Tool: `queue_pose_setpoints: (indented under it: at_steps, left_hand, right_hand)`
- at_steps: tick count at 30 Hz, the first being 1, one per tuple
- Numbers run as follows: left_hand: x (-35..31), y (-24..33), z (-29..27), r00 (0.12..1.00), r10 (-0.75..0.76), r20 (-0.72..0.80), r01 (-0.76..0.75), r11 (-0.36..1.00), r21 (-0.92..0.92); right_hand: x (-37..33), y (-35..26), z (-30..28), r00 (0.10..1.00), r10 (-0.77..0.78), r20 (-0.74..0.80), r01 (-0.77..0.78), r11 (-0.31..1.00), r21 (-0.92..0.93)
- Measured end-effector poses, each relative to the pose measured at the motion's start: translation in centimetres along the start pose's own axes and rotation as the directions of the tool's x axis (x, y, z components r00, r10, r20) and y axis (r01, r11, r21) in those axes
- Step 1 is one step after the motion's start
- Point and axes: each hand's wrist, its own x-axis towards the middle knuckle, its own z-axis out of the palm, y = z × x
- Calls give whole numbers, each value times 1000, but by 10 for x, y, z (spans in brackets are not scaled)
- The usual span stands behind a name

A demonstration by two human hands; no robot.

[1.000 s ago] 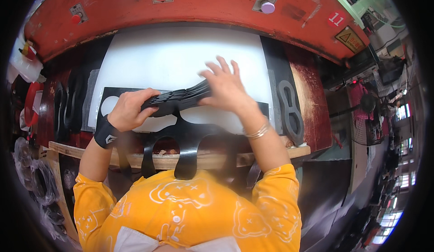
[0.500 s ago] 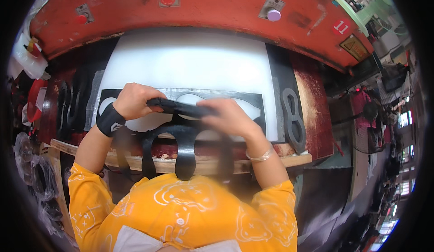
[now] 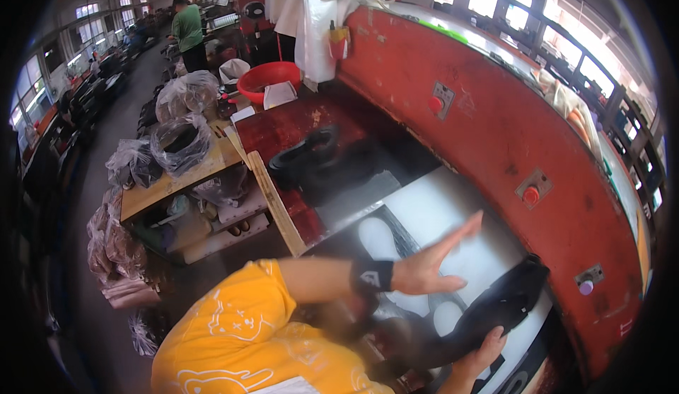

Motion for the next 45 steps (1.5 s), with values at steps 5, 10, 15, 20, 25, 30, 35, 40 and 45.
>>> queue_pose_setpoints:
  at_steps: [5,10,15,20,25,30,35,40,45]
  left_hand:
    - [-46,-29,68,968,-250,-12,210,838,-504]
    - [-48,-31,76,976,32,-216,-59,991,-120]
    - [-38,-2,63,994,0,-106,-33,951,-308]
    - [-45,-3,57,817,-29,576,340,831,-441]
    - [-65,-9,55,826,-274,493,337,940,-43]
    - [-59,-15,37,897,-442,4,343,691,-637]
    - [-53,-15,31,929,51,-367,-40,998,37]
    - [-59,-2,-1,850,-491,-191,369,814,-449]
    - [-58,21,-145,756,-574,-314,260,704,-661]
  right_hand:
    - [12,7,36,882,-465,83,433,727,-533]
    - [11,16,40,757,-586,-288,381,755,-533]
    - [27,4,19,628,-694,-351,339,650,-680]
    - [34,16,-3,796,-551,-250,359,763,-538]
    - [24,60,-5,963,-258,-75,177,820,-544]
    - [20,16,9,978,-207,-28,178,896,-407]
    - [-9,15,67,928,-312,202,369,834,-409]
    - [-4,42,56,998,-62,-12,63,982,176]
    - [33,27,-52,997,-53,55,-15,567,823]
